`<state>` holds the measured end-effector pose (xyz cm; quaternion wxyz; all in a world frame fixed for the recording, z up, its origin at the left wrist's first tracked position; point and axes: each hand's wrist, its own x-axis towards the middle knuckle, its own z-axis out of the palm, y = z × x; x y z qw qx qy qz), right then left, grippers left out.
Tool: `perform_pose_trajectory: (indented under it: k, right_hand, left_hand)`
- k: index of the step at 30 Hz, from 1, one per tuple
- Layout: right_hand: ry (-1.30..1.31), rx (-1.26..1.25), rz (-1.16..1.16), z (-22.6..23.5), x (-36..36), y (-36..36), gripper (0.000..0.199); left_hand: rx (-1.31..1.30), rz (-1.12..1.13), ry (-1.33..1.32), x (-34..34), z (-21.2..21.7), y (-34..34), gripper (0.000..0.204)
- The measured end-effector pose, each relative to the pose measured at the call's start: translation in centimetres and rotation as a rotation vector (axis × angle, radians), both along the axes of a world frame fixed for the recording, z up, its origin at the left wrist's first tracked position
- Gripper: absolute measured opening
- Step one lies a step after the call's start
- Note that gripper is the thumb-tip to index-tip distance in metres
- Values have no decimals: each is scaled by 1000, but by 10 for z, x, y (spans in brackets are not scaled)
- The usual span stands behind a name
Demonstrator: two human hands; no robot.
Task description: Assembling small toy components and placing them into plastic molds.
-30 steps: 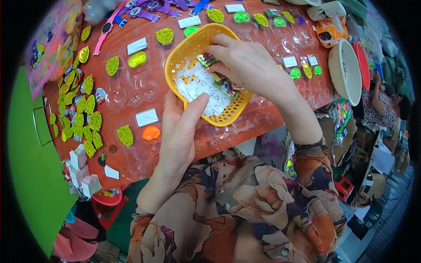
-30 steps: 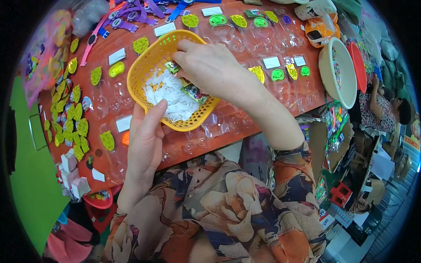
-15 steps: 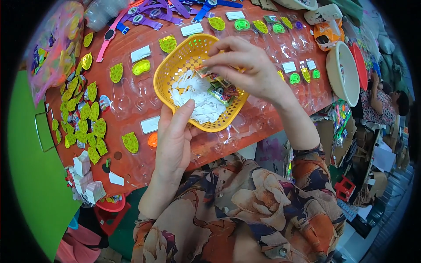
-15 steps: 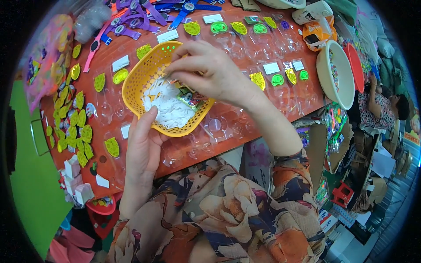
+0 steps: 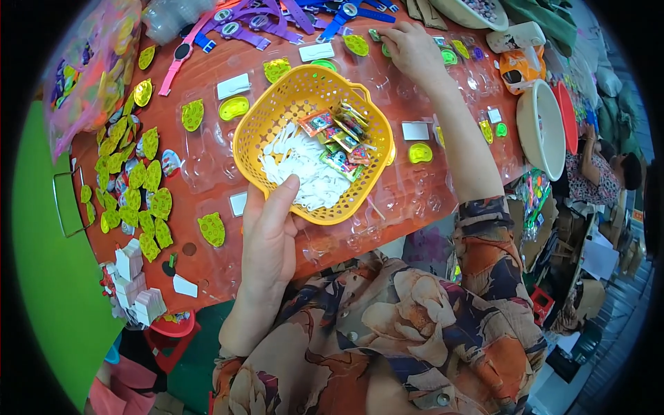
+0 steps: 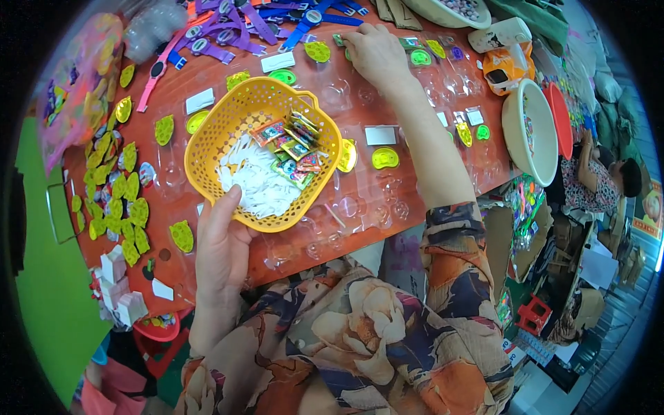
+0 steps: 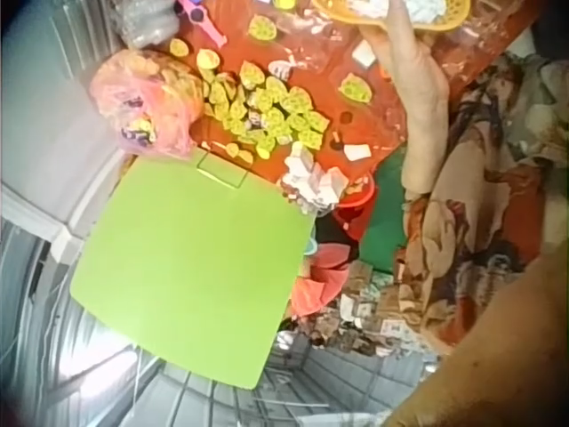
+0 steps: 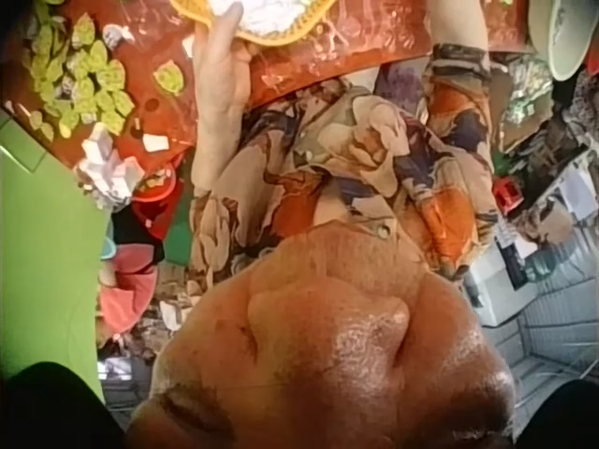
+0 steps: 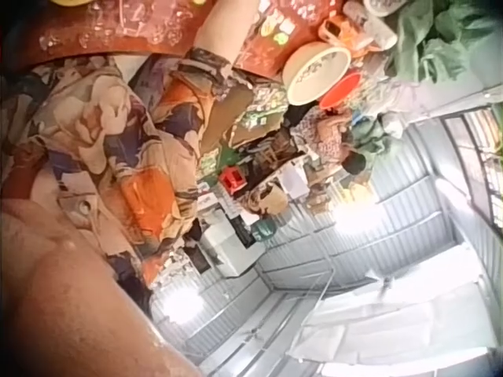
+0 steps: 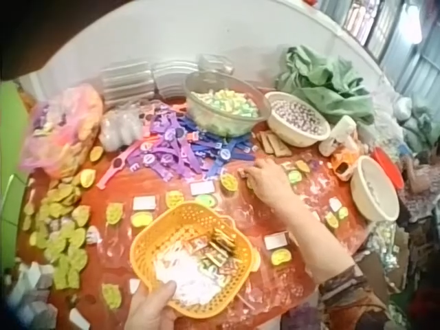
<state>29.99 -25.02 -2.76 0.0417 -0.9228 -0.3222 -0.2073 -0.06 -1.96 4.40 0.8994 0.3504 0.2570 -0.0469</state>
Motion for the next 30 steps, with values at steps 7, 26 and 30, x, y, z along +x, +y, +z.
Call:
perform_pose_trajectory:
  k: [7,26,30]
  right_hand:
    - [26,168,82,19,-25,7,24]
    - [385,483,338,74,-132,68,19]
    - [378,360,453,65,-174,100,19]
  left_hand:
    - [35,8,-12,0,-4,1,46]
    - [102,48,-72,-12,0,8,44]
    - [128,44,-114,-6,3,3,45]
